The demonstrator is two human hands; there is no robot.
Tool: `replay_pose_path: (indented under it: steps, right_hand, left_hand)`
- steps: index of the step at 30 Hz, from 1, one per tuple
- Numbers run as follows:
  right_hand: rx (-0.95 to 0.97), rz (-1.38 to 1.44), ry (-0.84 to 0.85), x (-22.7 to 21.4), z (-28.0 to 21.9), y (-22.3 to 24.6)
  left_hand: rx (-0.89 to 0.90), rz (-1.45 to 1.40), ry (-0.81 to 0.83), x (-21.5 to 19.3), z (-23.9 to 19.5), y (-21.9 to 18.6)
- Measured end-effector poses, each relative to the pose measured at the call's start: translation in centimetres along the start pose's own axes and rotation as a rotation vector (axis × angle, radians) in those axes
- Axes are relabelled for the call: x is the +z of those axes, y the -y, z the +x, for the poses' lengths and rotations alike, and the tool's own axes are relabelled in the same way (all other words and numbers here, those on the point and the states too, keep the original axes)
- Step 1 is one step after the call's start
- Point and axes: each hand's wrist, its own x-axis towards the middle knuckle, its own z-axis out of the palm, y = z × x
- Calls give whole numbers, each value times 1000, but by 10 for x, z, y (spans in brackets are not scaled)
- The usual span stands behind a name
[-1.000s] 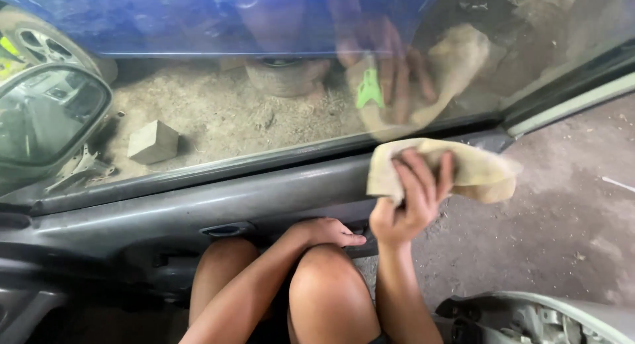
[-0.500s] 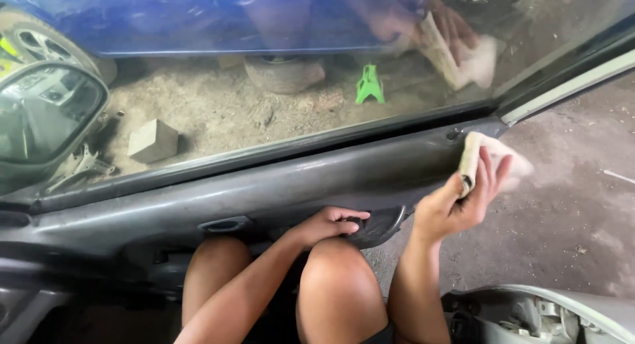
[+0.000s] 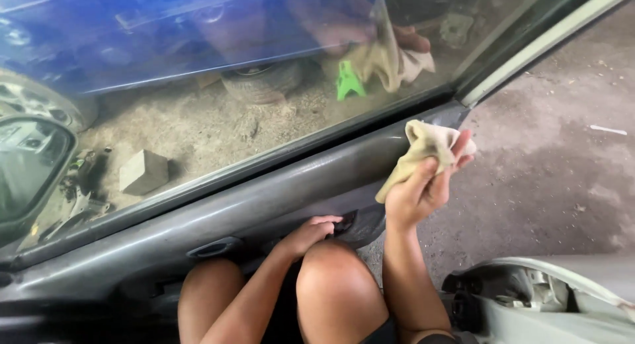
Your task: Cleaning the interior door panel and window trim of a vehicle using a cloth and a rag.
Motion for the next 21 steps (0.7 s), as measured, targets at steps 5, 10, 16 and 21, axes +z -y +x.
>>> replay_pose_path:
  steps: [5, 10, 16, 21]
  right_hand:
    - [534, 333, -362, -28, 49, 10]
    - [248, -67, -156, -12, 47, -16]
    - [-81, -355, 131, -6, 42, -6]
    - [34, -197, 205, -15, 35, 12]
  left_hand:
    - [-168, 177, 52, 4, -29, -60]
    - [-254, 312, 132, -4, -25, -57]
    - [-194, 263, 129, -8, -8, -30]
    - [-223, 284, 85, -6, -20, -50]
